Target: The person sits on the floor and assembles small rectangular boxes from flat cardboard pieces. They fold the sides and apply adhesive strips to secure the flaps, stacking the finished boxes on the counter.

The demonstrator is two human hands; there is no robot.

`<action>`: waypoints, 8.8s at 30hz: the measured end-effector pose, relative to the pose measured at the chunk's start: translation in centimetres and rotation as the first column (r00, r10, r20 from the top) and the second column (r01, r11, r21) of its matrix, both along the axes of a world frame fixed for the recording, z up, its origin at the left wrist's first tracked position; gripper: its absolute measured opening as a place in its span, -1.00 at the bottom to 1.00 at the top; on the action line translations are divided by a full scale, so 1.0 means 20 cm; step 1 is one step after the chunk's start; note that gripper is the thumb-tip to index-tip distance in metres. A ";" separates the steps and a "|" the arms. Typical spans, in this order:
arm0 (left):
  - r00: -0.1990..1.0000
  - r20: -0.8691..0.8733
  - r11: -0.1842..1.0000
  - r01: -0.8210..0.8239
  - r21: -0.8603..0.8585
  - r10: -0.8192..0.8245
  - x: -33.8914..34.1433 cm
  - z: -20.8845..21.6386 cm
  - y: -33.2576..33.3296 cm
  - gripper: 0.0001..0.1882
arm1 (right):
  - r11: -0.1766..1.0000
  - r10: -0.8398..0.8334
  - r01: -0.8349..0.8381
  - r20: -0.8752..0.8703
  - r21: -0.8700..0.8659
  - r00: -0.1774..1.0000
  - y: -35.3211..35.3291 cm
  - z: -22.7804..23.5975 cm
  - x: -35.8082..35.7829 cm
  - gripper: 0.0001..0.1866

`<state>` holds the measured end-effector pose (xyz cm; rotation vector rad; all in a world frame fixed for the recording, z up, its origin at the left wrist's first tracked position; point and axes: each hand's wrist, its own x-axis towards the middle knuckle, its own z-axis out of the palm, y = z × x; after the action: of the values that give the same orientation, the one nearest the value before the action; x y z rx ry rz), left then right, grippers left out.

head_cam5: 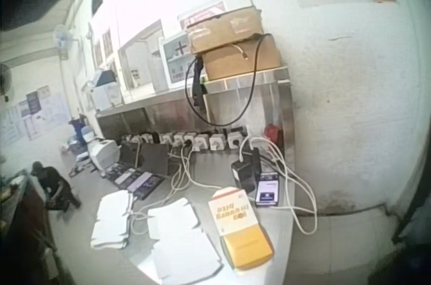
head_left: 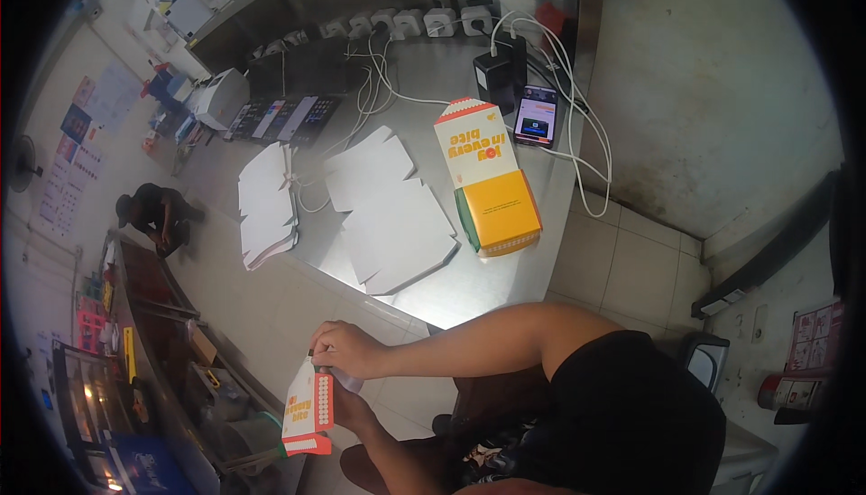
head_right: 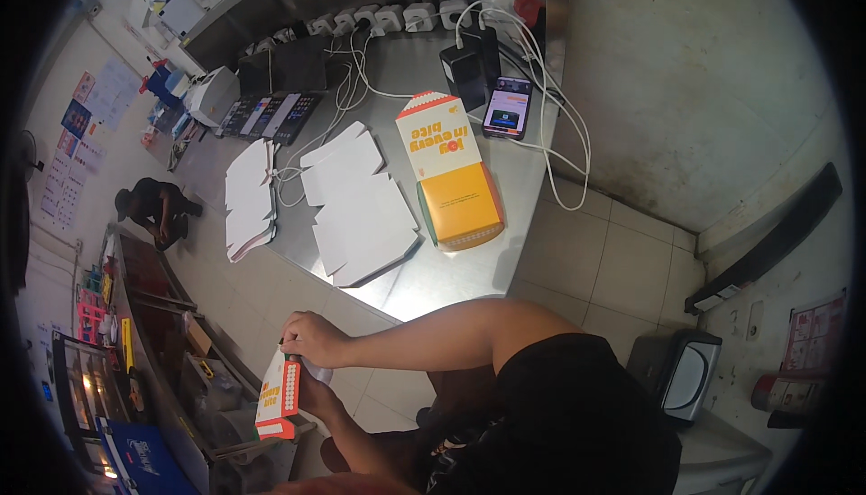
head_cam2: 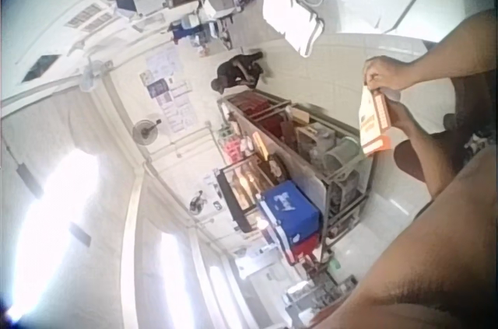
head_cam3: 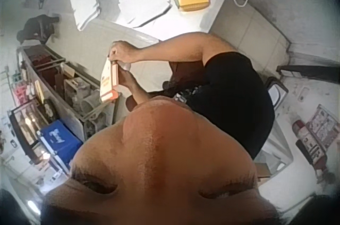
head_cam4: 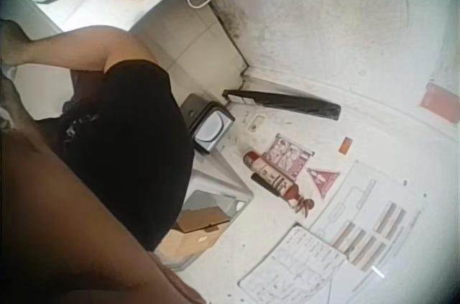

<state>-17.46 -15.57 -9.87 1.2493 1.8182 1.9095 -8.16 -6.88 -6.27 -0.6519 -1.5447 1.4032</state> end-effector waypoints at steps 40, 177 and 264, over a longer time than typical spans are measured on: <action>0.972 0.196 0.991 0.135 -0.020 -0.128 -0.15 -0.02 -0.13 -0.47 | 0.944 0.212 -0.236 0.124 0.232 0.969 0.03 0.02 0.02 -0.83; 0.612 0.740 0.934 -0.004 0.356 -0.279 -0.08 0.13 -0.09 -0.80 | 0.923 0.374 -0.382 0.134 0.037 0.918 0.01 0.09 0.00 -0.86; 0.988 0.088 0.976 -0.108 -0.188 0.126 0.04 0.23 -0.01 -0.75 | 0.951 0.089 -0.124 0.132 0.284 0.987 0.00 -0.02 -0.02 -0.88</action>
<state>-16.58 -15.73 -5.34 0.9909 2.0019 1.7788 -8.48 -6.80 -6.60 -0.4826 -1.8606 1.1978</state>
